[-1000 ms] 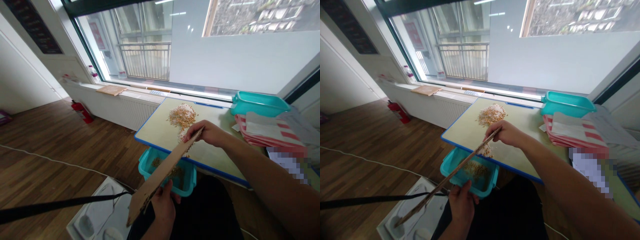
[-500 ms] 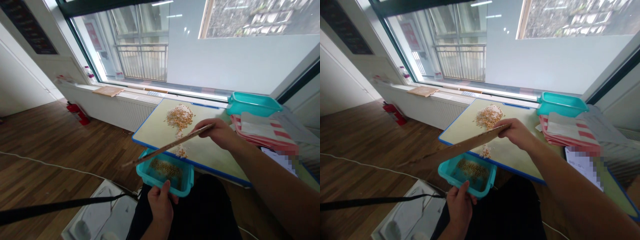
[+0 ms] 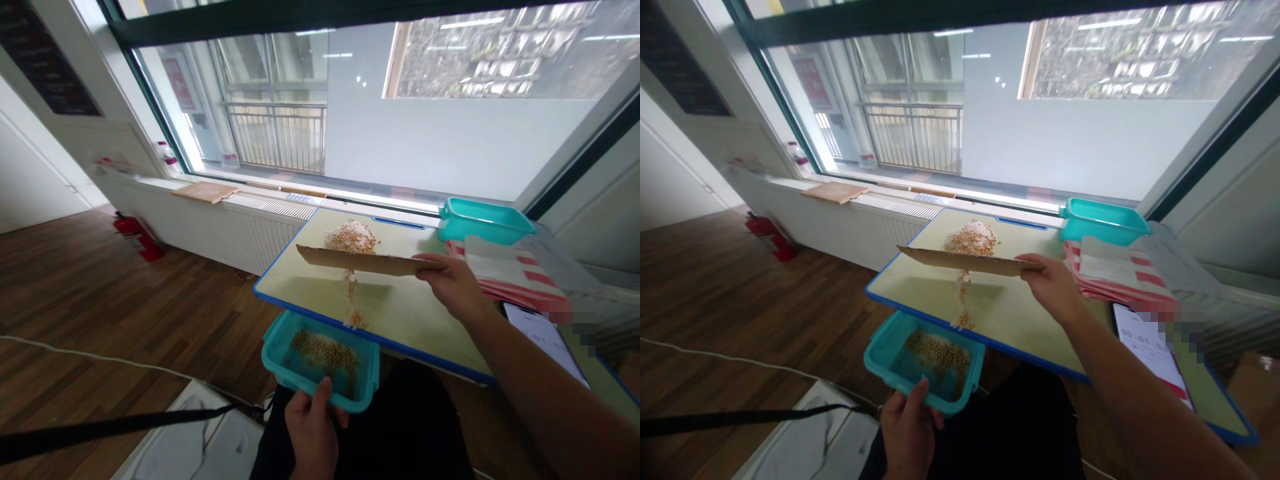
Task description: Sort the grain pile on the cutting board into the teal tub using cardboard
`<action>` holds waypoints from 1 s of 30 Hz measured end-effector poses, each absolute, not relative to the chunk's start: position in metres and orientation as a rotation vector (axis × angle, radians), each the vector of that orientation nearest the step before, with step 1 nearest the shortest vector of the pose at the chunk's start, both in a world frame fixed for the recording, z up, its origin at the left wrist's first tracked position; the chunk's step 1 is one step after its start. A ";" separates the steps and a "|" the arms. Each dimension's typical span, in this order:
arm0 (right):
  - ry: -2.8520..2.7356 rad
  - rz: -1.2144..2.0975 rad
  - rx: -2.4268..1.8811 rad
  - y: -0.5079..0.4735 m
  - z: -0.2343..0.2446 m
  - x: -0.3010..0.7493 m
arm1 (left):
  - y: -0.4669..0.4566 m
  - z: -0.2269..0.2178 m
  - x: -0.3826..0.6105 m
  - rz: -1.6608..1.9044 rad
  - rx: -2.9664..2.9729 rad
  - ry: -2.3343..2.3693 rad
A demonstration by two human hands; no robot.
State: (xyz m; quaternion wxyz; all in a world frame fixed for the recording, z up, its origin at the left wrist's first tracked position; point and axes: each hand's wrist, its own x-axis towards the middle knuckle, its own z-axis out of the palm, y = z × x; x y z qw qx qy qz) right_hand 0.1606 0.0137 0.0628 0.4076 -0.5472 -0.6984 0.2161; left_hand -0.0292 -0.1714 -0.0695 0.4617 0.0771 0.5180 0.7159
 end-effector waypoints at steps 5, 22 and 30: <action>-1.826 0.497 -1.410 0.013 0.054 0.160 | -0.171 -0.067 -0.030 1.734 0.197 1.299; -1.916 0.388 -1.407 0.008 0.060 0.156 | -0.171 -0.065 -0.029 1.777 0.164 1.223; -1.905 0.407 -1.441 -0.008 0.069 0.153 | -0.171 -0.062 -0.030 1.766 0.181 1.248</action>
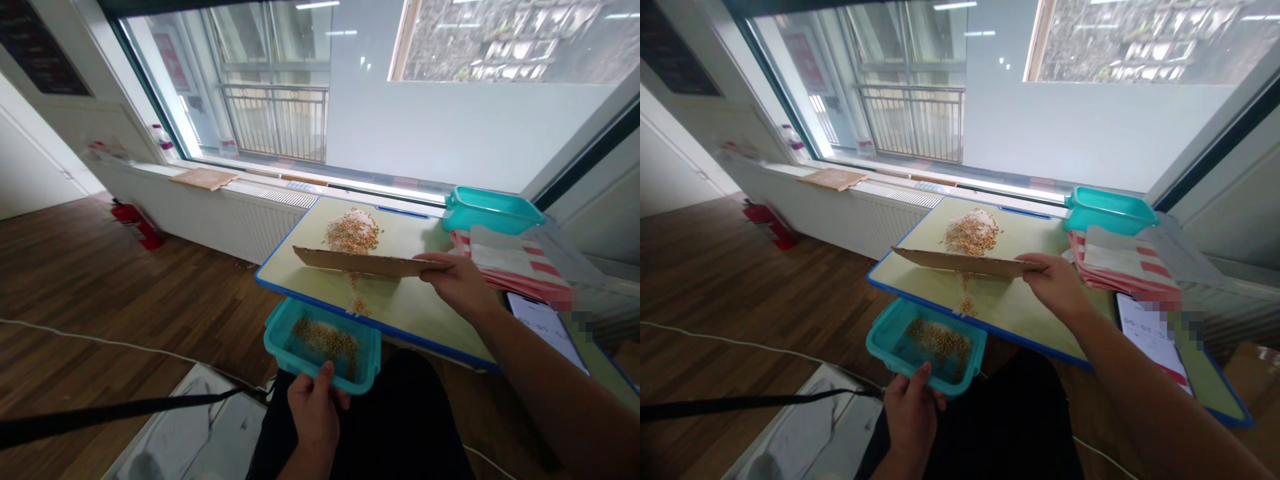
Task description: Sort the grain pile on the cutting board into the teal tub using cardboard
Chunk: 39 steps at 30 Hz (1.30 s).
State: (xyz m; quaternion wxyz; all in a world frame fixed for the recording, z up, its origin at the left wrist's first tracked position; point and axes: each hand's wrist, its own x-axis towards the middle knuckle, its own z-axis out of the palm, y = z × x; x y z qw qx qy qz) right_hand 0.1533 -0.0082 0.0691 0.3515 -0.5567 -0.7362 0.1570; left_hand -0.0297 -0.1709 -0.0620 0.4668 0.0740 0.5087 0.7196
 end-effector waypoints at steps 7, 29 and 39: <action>-1.951 0.403 -1.434 -0.039 0.078 0.140 | -0.171 -0.063 -0.029 1.785 0.166 1.205; -1.840 -0.042 -1.699 -0.140 0.083 0.180 | -0.188 -0.072 0.014 1.632 0.377 1.307; -1.895 -0.175 -1.712 -0.190 0.064 0.133 | -0.185 -0.069 0.012 1.676 0.317 1.255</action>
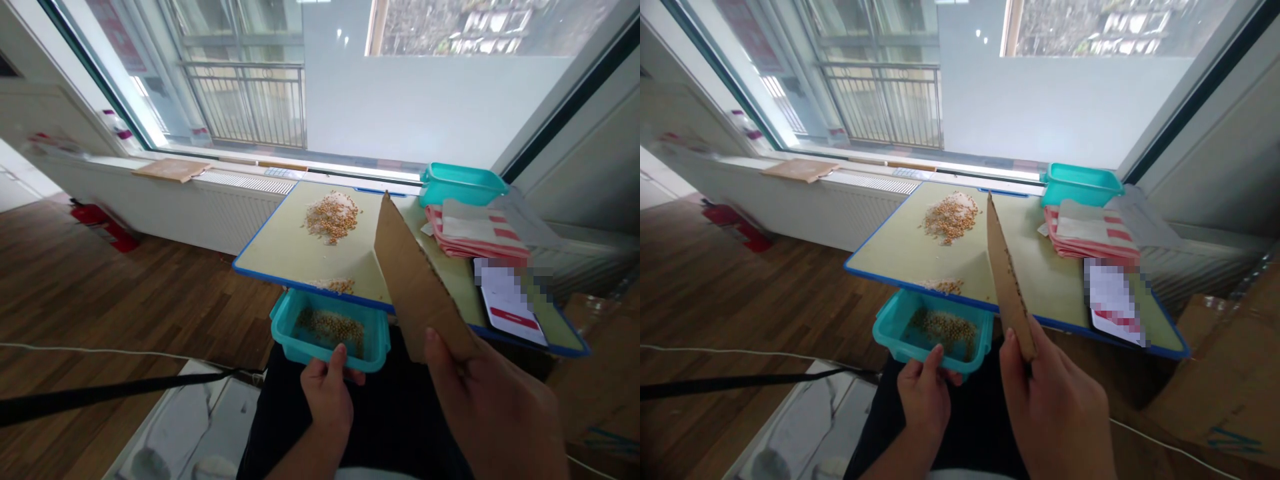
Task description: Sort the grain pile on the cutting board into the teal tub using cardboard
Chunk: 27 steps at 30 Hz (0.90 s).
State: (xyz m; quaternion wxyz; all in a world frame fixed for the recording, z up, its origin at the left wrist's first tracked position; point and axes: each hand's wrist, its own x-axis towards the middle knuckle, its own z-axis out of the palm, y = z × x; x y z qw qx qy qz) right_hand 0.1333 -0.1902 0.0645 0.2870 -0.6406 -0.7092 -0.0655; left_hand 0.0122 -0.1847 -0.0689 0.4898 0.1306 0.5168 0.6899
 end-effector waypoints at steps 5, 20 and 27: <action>-1.977 -0.225 -1.604 -0.191 0.064 0.122 | -0.181 -0.068 0.012 1.684 0.279 1.200; -2.076 -0.113 -1.446 -0.162 0.068 0.123 | -0.174 -0.076 -0.001 1.693 0.322 1.164; -2.197 -0.043 -1.380 -0.145 0.056 0.135 | -0.172 -0.075 -0.003 1.707 0.315 1.126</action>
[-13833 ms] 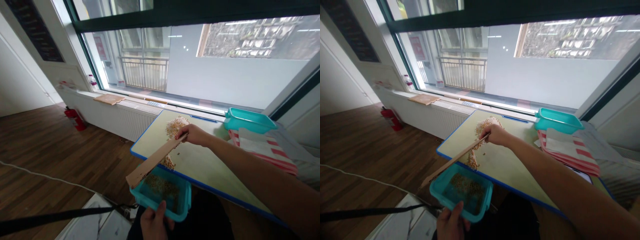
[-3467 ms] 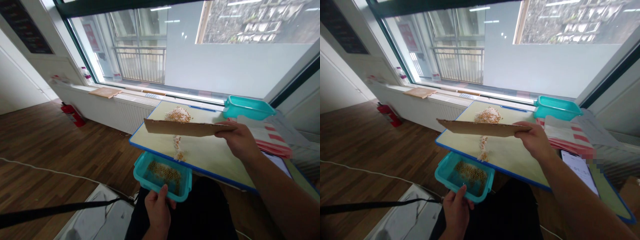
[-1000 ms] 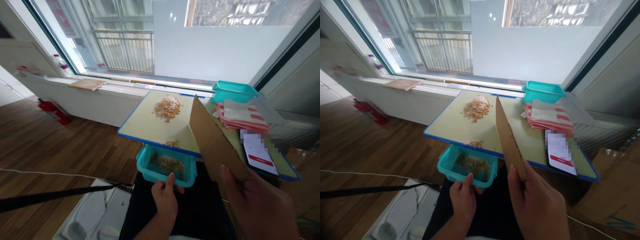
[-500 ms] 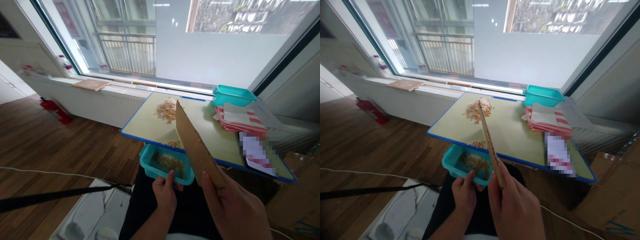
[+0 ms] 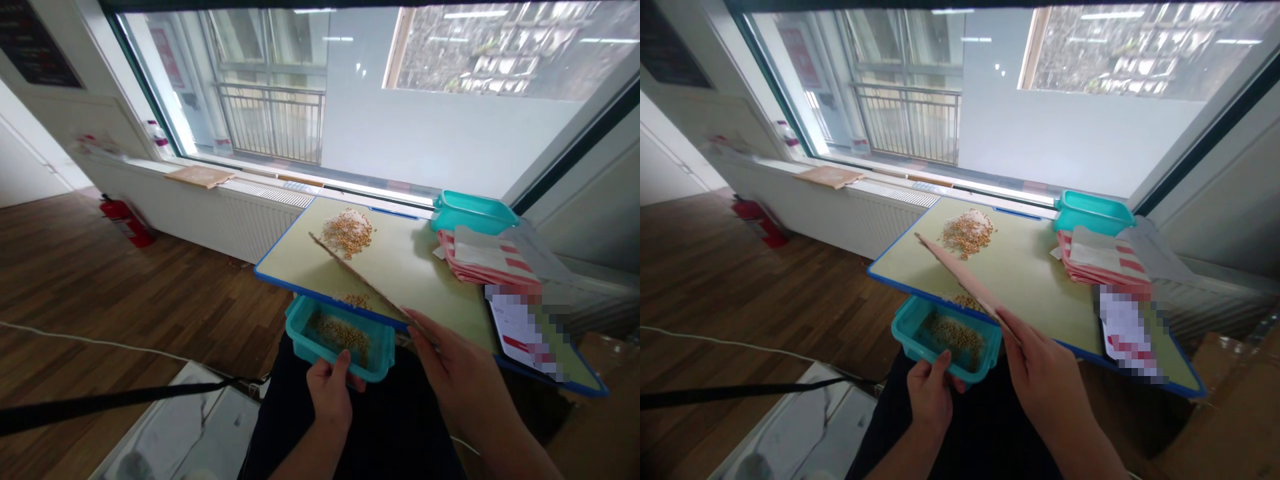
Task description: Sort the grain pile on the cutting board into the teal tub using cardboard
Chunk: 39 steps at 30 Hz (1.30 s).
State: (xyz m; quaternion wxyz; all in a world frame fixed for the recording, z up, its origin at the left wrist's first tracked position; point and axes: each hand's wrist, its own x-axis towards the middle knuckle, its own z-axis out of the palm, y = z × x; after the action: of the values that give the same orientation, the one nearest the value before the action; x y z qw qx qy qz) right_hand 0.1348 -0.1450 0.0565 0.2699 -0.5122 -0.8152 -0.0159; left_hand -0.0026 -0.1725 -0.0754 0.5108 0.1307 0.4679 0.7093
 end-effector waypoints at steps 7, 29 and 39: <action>-2.308 0.039 -1.295 -0.147 0.064 0.134 | -0.173 -0.073 -0.003 1.721 0.313 1.109; -2.497 0.432 -1.065 -0.125 0.070 0.171 | -0.168 -0.069 -0.015 1.789 0.304 1.093; -2.476 0.564 -1.042 -0.115 0.073 0.183 | -0.170 -0.064 -0.014 1.778 0.288 1.122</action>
State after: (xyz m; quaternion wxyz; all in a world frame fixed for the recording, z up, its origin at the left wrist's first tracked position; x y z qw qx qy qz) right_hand 0.1828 -0.1154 0.0729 0.1968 -0.3723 -0.8844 0.2015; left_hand -0.0145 -0.1699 -0.0637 0.4881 0.1185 0.4615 0.7313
